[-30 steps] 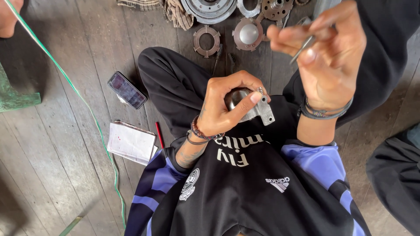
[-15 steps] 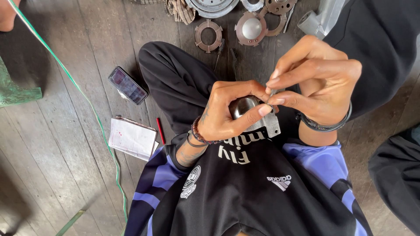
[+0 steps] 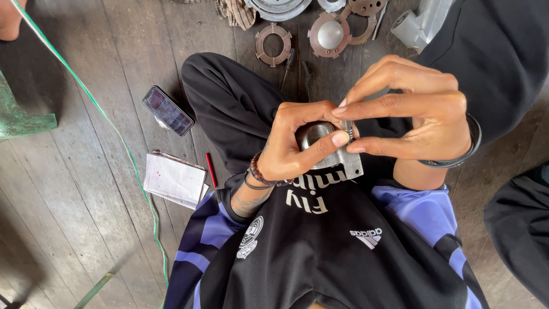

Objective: Assembling a carburetor component by carefully inserting a small metal pin into a housing while sitting on the floor.

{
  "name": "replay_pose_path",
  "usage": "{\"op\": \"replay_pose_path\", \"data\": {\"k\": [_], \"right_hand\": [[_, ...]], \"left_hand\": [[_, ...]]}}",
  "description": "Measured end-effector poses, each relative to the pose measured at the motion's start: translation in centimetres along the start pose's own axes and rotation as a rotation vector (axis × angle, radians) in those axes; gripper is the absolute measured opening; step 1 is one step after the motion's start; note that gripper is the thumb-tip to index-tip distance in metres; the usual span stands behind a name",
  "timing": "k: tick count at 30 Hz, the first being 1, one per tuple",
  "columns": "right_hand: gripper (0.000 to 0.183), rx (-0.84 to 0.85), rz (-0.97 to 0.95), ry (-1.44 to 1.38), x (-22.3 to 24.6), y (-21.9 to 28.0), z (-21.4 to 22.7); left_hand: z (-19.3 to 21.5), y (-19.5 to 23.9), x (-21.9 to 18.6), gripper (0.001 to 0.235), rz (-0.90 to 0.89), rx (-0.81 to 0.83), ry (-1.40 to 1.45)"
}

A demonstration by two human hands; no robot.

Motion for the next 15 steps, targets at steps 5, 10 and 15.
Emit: {"op": "replay_pose_path", "data": {"k": [5, 10, 15], "right_hand": [[0.034, 0.008, 0.053, -0.010, 0.01, -0.06, -0.04], [0.037, -0.010, 0.070, -0.055, -0.13, 0.01, 0.09], [0.030, 0.070, 0.071, 0.010, 0.33, -0.52, -0.11]], "left_hand": [[-0.01, -0.08, -0.19, 0.025, 0.013, 0.008, 0.068], [-0.07, 0.07, -0.15, 0.023, 0.008, 0.010, 0.069], [-0.19, 0.25, 0.08, 0.023, 0.041, 0.007, 0.103]]}}
Point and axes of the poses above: each hand's wrist, its own y-axis away from the middle knuckle, its own z-axis out of the back of the hand, x = y × z, the point moved 6 cm from there along -y, towards the middle knuckle, and after that the axes turned 12 degrees about -y, right-handed, at the moved point
